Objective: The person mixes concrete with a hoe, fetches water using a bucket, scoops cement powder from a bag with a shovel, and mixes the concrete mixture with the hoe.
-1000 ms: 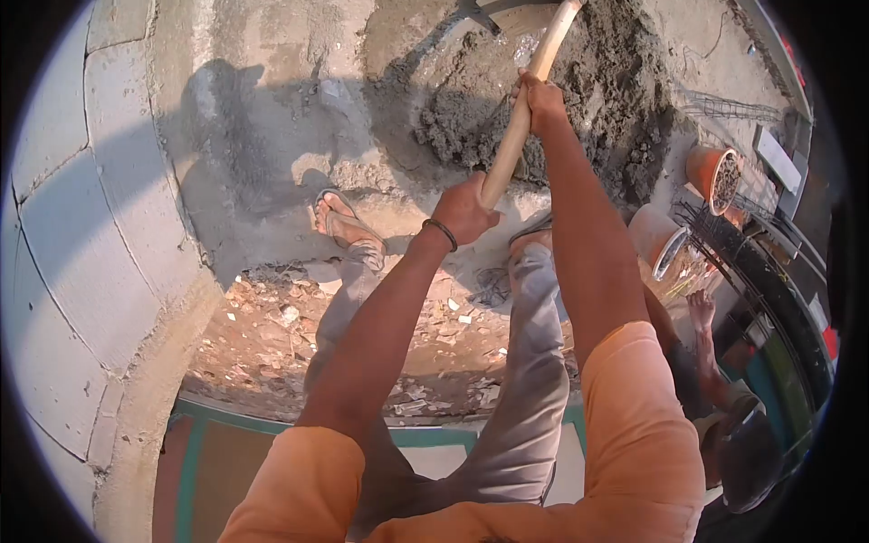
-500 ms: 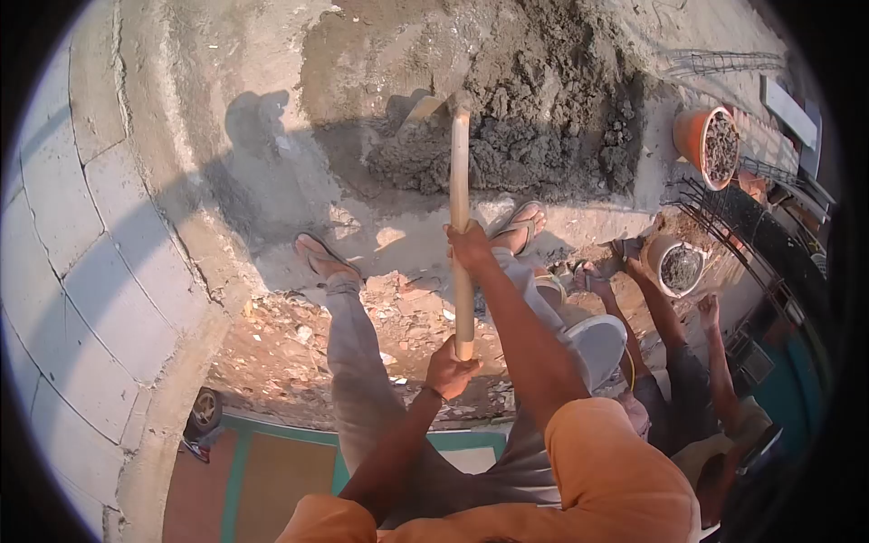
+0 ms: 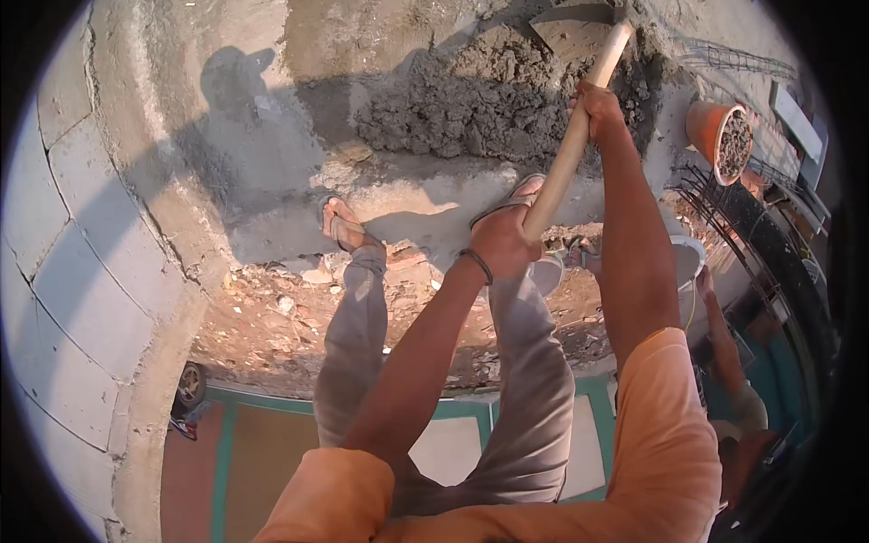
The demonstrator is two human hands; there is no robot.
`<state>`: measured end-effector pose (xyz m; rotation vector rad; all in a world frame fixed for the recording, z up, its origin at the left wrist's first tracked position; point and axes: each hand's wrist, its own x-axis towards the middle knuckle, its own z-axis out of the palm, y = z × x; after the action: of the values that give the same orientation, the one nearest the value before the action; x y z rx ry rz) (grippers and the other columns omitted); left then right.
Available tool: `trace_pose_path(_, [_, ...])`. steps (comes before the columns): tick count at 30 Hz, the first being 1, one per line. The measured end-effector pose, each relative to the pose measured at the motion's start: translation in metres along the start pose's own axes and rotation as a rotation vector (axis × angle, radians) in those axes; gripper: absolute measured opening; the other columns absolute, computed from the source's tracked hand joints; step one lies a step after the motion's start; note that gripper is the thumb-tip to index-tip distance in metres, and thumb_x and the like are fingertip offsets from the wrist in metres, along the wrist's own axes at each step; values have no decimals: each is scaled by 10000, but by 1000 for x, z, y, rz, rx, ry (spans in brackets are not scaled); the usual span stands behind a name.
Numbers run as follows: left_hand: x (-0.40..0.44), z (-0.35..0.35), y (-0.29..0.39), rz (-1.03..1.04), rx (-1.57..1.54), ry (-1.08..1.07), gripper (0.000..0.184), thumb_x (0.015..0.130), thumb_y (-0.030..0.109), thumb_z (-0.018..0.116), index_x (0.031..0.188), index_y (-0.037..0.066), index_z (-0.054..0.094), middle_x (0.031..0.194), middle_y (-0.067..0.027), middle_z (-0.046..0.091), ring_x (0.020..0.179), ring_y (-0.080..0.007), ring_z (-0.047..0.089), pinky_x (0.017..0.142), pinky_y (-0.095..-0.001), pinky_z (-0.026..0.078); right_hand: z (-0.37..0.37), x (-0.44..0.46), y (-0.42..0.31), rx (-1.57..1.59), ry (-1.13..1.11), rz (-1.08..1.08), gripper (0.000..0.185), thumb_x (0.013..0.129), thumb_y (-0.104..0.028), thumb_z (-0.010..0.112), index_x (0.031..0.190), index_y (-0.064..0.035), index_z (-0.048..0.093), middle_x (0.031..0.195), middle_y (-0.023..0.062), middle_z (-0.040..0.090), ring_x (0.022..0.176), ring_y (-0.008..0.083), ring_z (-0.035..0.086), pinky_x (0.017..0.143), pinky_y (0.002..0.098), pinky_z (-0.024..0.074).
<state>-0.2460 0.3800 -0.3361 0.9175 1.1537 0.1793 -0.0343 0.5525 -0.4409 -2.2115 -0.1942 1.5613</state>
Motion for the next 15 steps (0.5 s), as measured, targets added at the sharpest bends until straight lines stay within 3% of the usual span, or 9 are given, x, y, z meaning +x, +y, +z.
trace_pose_path(3, [-59, -53, -19, -290, -25, -135, 522, 665, 214, 751, 1088, -25, 560, 933, -204, 643, 852, -309, 634, 775, -362, 486, 50, -11, 88, 5, 36, 178, 156, 841, -86, 582, 916, 24, 502, 700, 111, 511, 528, 216, 545, 450, 366, 510])
trace_pose_path(6, [-123, -124, -91, -253, 133, -184, 545, 660, 232, 741, 1123, 8, 561, 930, -200, 645, 880, -315, 635, 786, -376, 483, 122, -78, 149, 109, 76, 253, 172, 868, -81, 575, 965, 40, 501, 680, 103, 508, 549, 235, 546, 489, 382, 522])
trace_pose_path(8, [-147, -190, -132, -177, 288, -273, 420, 688, 205, 675, 1062, 36, 584, 963, -201, 649, 920, -364, 624, 809, -420, 494, 164, -118, 173, 255, 93, 252, 182, 873, -63, 567, 1002, 39, 489, 756, 125, 528, 660, 259, 579, 583, 405, 541])
trace_pose_path(10, [-165, -231, -189, -305, 548, -236, 275, 708, 146, 650, 959, 43, 607, 942, -180, 639, 905, -350, 621, 790, -437, 495, 199, -140, 214, 486, 125, 266, 180, 873, -35, 548, 1024, 39, 484, 861, 145, 530, 799, 281, 582, 706, 449, 534])
trace_pose_path(12, [-186, -255, -223, -156, 733, -65, 141, 721, 104, 629, 854, 59, 612, 862, -154, 615, 869, -339, 603, 753, -449, 491, 220, -176, 224, 621, 127, 244, 184, 862, -10, 538, 1026, 36, 470, 909, 147, 522, 834, 283, 569, 749, 469, 518])
trace_pose_path(15, [-230, -258, -224, -204, 819, 107, 101, 720, 95, 630, 818, 78, 617, 803, -128, 590, 850, -332, 580, 731, -439, 487, 220, -236, 232, 660, 40, 164, 187, 832, 17, 538, 997, 22, 452, 902, 131, 513, 791, 281, 553, 773, 486, 502])
